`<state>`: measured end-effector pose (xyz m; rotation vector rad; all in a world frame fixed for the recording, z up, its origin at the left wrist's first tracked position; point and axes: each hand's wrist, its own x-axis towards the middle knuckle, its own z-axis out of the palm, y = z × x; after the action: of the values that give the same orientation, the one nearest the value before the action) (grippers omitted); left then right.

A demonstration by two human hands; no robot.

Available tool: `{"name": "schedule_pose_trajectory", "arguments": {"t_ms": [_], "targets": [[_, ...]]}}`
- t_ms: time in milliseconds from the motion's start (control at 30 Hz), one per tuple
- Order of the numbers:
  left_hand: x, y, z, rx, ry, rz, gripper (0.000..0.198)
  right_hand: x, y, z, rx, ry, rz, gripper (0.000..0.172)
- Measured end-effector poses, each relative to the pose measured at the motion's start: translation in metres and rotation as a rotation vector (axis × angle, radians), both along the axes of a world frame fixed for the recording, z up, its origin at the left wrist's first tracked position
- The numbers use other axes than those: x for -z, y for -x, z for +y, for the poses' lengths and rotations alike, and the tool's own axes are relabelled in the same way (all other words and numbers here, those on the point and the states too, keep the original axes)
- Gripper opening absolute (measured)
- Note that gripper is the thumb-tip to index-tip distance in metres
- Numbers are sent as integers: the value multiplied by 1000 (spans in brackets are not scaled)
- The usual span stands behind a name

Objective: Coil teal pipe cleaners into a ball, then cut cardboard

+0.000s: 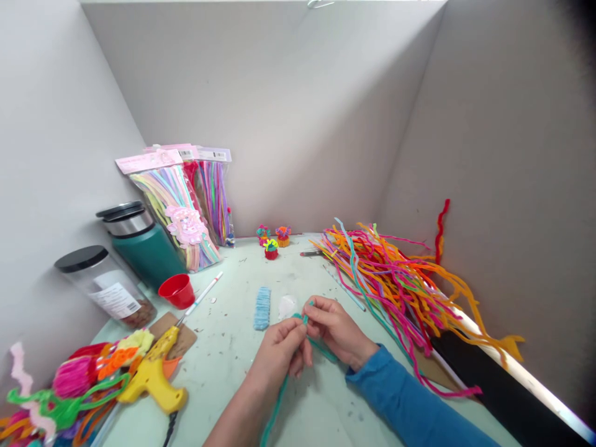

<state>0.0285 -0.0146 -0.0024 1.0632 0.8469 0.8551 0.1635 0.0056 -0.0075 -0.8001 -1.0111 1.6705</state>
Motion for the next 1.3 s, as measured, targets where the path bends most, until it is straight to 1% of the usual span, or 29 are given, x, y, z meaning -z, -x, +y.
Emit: {"name": "schedule_pose_trajectory", "arguments": {"t_ms": [167, 233, 300, 400, 500, 567, 700, 800, 967, 1067, 1200, 1300], "targets": [[-5, -3, -2, -96, 9, -25, 26, 1, 0, -1, 27, -114, -137, 28], [-7, -4, -3, -100, 8, -35, 25, 2, 1, -2, 22, -115, -125, 27], [-6, -4, -3, -87, 12, -47, 26, 2, 3, -2, 25, -94, -68, 25], [-2, -5, -4, -11, 44, -63, 31, 4, 2, 2, 61, -42, 66, 22], [2, -5, -5, 82, 119, -15, 35, 6, -6, 10, 164, 15, 214, 20], [2, -5, -8, 96, 152, 28, 35, 7, -14, 16, 226, 50, 282, 19], [-1, -6, -10, 82, 209, 73, 36, 8, -35, 29, 359, 112, 368, 18], [0, -6, -10, 119, 232, 108, 37, 6, -50, 36, 444, 93, 437, 17], [3, -5, -9, 210, 219, 150, 36, 1, -62, 39, 463, 13, 475, 22], [-3, -3, -13, 261, 185, 206, 36, -2, -66, 39, 481, -35, 486, 26], [-11, -2, -18, 391, 146, 244, 32, -4, -72, 40, 480, -70, 470, 25], [-12, -3, -20, 427, 145, 257, 31, -3, -76, 41, 467, -84, 459, 24]]}}
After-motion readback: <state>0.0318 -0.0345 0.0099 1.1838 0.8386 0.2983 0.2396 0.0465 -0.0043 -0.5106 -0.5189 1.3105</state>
